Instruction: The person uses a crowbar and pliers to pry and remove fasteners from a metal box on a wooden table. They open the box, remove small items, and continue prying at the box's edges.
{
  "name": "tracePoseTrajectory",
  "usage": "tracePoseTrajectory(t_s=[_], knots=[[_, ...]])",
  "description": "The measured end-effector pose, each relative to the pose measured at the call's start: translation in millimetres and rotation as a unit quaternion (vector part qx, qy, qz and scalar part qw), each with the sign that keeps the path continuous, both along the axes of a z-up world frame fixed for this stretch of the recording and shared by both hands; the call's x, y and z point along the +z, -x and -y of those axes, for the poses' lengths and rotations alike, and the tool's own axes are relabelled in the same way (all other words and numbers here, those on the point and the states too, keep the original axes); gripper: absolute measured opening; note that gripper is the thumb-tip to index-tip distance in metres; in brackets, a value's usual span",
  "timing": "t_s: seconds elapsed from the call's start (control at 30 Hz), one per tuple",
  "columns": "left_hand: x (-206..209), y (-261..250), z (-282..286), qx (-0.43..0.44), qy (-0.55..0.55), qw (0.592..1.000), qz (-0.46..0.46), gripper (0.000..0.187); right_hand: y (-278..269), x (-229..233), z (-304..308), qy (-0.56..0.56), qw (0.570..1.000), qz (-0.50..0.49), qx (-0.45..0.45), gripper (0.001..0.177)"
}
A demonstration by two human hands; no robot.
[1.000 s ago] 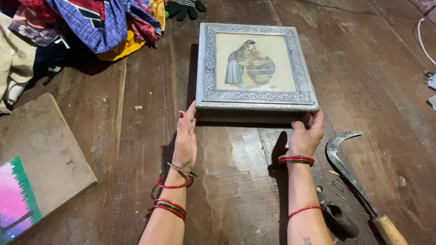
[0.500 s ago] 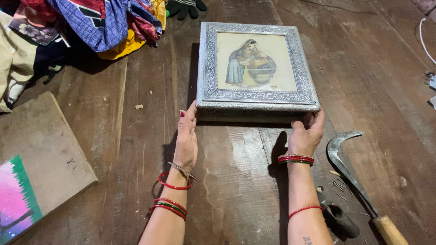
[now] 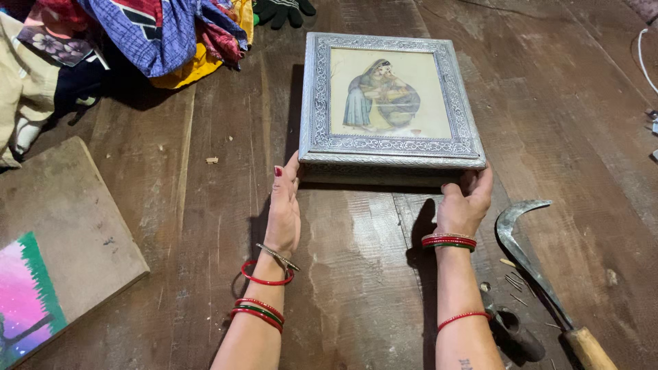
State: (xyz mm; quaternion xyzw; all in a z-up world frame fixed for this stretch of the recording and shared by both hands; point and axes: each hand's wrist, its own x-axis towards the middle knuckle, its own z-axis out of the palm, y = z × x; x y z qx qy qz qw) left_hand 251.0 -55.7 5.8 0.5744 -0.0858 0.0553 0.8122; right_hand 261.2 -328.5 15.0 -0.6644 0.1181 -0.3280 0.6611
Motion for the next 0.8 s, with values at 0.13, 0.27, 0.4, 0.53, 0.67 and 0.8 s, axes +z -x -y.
tracePoseTrajectory(t_s=[0.13,0.27,0.4,0.53,0.67,0.8], knots=[[-0.1,-0.9,0.7,0.002,-0.003,1.000,0.009,0.081,0.0,0.0,0.4,0.003,1.000,-0.005,0.000,0.072],[-0.8,-1.7,0.7,0.003,0.000,1.000,0.017,0.081,-0.8,-2.8,1.7,0.011,1.000,0.009,0.003,0.072],[-0.8,-2.1,0.9,0.001,0.006,1.000,0.022,0.082,-2.2,-6.9,4.2,-0.008,1.000,0.014,0.009,0.071],[-0.2,-1.9,1.8,0.005,0.007,1.000,0.016,0.081,-5.4,-11.1,8.0,-0.063,0.997,0.048,0.022,0.063],[1.4,-1.8,2.4,0.003,0.013,1.000,0.026,0.081,-8.6,-11.9,10.8,-0.088,0.994,0.060,0.028,0.058],[1.7,-1.6,2.7,0.004,0.015,1.000,0.022,0.080,-8.2,-11.8,10.6,-0.083,0.994,0.070,0.022,0.057]])
